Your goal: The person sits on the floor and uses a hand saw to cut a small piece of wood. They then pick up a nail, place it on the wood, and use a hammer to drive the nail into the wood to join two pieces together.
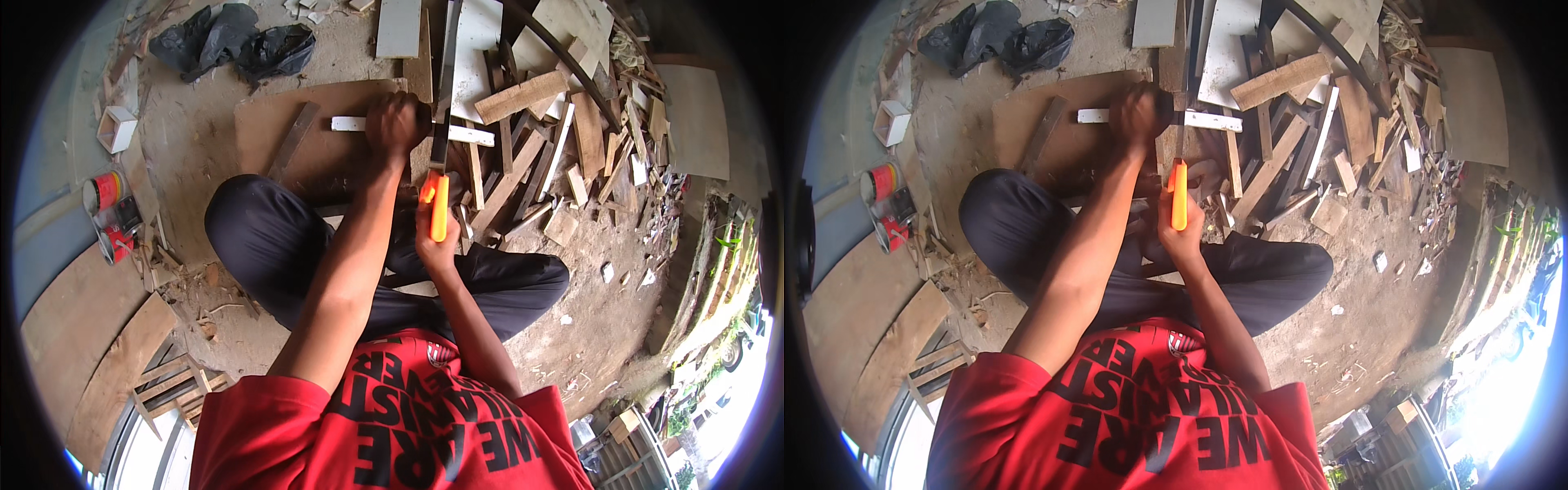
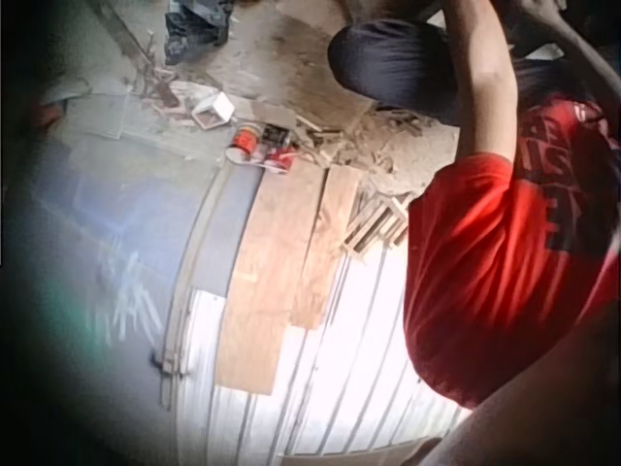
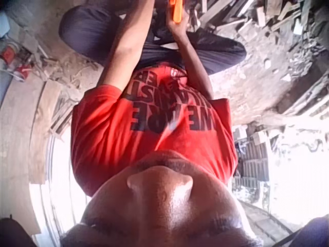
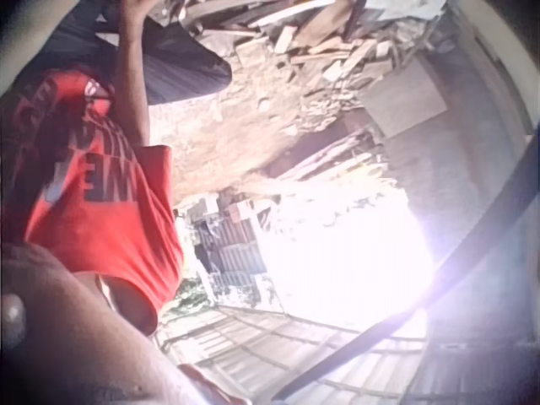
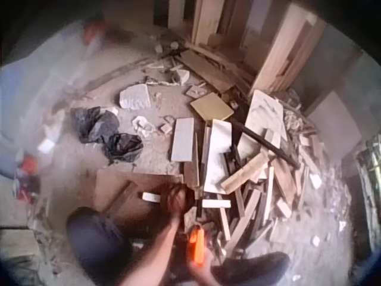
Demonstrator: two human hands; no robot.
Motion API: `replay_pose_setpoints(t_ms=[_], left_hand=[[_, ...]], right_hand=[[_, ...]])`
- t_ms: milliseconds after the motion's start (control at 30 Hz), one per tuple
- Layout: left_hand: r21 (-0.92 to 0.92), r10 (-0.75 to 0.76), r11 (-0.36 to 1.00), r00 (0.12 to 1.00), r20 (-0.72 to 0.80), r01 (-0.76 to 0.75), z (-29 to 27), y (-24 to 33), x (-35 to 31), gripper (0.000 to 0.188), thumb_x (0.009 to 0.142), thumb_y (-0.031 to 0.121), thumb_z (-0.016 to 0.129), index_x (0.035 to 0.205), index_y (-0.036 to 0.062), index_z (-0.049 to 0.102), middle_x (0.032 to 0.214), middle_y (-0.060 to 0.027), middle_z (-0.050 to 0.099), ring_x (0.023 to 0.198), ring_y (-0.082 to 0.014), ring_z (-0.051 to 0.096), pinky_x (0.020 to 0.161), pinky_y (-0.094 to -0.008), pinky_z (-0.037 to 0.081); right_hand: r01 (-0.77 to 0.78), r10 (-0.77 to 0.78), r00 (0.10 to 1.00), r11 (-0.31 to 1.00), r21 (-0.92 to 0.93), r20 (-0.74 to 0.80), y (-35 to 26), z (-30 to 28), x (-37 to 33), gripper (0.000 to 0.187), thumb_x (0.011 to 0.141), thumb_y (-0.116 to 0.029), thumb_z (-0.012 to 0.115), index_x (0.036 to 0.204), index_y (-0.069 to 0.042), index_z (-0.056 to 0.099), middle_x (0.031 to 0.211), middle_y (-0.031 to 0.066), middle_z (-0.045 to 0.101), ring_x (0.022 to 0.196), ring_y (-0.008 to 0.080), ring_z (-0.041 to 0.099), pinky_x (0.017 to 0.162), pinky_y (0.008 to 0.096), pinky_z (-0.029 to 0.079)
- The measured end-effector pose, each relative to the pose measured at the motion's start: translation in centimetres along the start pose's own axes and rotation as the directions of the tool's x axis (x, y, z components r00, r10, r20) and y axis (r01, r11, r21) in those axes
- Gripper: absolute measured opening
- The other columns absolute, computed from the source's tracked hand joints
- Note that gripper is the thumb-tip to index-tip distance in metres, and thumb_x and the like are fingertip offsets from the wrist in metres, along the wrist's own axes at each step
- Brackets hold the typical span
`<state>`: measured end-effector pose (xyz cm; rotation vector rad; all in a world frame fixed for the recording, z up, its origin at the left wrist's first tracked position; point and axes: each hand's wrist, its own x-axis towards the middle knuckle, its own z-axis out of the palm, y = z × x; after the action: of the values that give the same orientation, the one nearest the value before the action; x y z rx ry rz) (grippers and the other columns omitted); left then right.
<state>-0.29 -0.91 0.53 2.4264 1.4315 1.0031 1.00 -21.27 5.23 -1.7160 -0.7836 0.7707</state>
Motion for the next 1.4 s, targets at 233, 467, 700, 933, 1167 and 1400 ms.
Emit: replay_pose_setpoints(t_ms=[233, 467, 700, 933, 1167, 1400], left_hand=[[-0.022, 0.064, 0.998, 0.997, -0.041, -0.065, -0.3, -0.1, 0.6, 0.016, 0.081, 0.021, 0.062, 0.073, 0.0083, 0.068, 0.078, -0.0132, 0.07, 0.075, -0.0309, 0.068, 0.077, -0.0442, 0.052], [0.008, -0.057, 0.998, 0.998, 0.021, 0.057, -0.5, 0.2, 1.1, 0.03, 0.093, 0.028, 0.057, 0.071, 0.0081, 0.062, 0.075, -0.014, 0.068, 0.072, -0.0335, 0.067, 0.061, -0.0473, 0.051], [-0.231, 0.352, 0.923, 0.918, 0.184, -0.308, -4.9, -0.6, -0.5, 0.025, 0.086, 0.029, 0.07, 0.1, 0.0097, 0.062, 0.097, -0.0095, 0.064, 0.1, -0.0323, 0.06, 0.087, -0.044, 0.045], [-0.414, 0.305, 0.9, 0.876, 0.374, -0.137, -4.9, -2.7, 0.0, 0.032, 0.083, 0.023, 0.076, 0.109, 0.0074, 0.067, 0.101, -0.0101, 0.068, 0.104, -0.0304, 0.062, 0.092, -0.0414, 0.047], [-0.168, 0.312, 0.948, 0.896, 0.316, -0.27, -4.6, -2.4, -0.4, 0.03, 0.092, 0.025, 0.067, 0.118, 0.0114, 0.068, 0.122, -0.0067, 0.06, 0.118, -0.0295, 0.054, 0.099, -0.0457, 0.039], [-0.121, 0.262, 0.962, 0.947, 0.187, -0.243, -4.0, -3.0, -1.4, 0.027, 0.091, 0.018, 0.063, 0.116, 0.0087, 0.065, 0.111, -0.0086, 0.061, 0.112, -0.03, 0.056, 0.095, -0.0476, 0.039]], right_hand=[[-0.026, 0.036, 0.995, 0.995, 0.096, -0.094, -4.3, -2.0, 1.2, 0.012, 0.095, -0.008, 0.061, 0.086, 0.0, 0.061, 0.066, -0.0005, 0.056, 0.058, 0.0069, 0.051, 0.053, 0.0252, 0.041], [0.286, -0.2, 0.945, 0.888, 0.361, -0.257, -13.4, -7.4, -2.0, 0.019, 0.1, -0.007, 0.052, 0.084, 0.004, 0.055, 0.061, 0.001, 0.047, 0.049, 0.0085, 0.041, 0.046, 0.0253, 0.033], [0.025, -0.001, 0.934, 0.998, 0.064, -0.358, -4.1, -12.1, -6.7, 0.018, 0.097, -0.013, 0.062, 0.087, 0.002, 0.061, 0.061, -0.0006, 0.051, 0.055, 0.0065, 0.047, 0.05, 0.0266, 0.038], [-0.146, 0.218, 0.882, 0.969, 0.197, -0.418, 0.4, -11.3, -13.3, 0.022, 0.095, -0.014, 0.065, 0.083, 0.003, 0.059, 0.059, 0.0004, 0.051, 0.055, 0.0083, 0.048, 0.051, 0.0285, 0.039], [0.174, -0.206, 0.919, 0.977, -0.124, -0.337, -1.1, -10.6, -10.7, 0.015, 0.091, -0.009, 0.067, 0.083, 0.002, 0.061, 0.058, 0.0084, 0.055, 0.049, 0.0176, 0.055, 0.051, 0.0319, 0.044], [0.22, -0.222, 0.964, 0.975, -0.028, -0.146, -4.3, -6.8, -9.8, 0.022, 0.089, -0.01, 0.068, 0.073, 0.0, 0.058, 0.055, 0.0121, 0.054, 0.043, 0.0229, 0.054, 0.046, 0.0351, 0.041]])
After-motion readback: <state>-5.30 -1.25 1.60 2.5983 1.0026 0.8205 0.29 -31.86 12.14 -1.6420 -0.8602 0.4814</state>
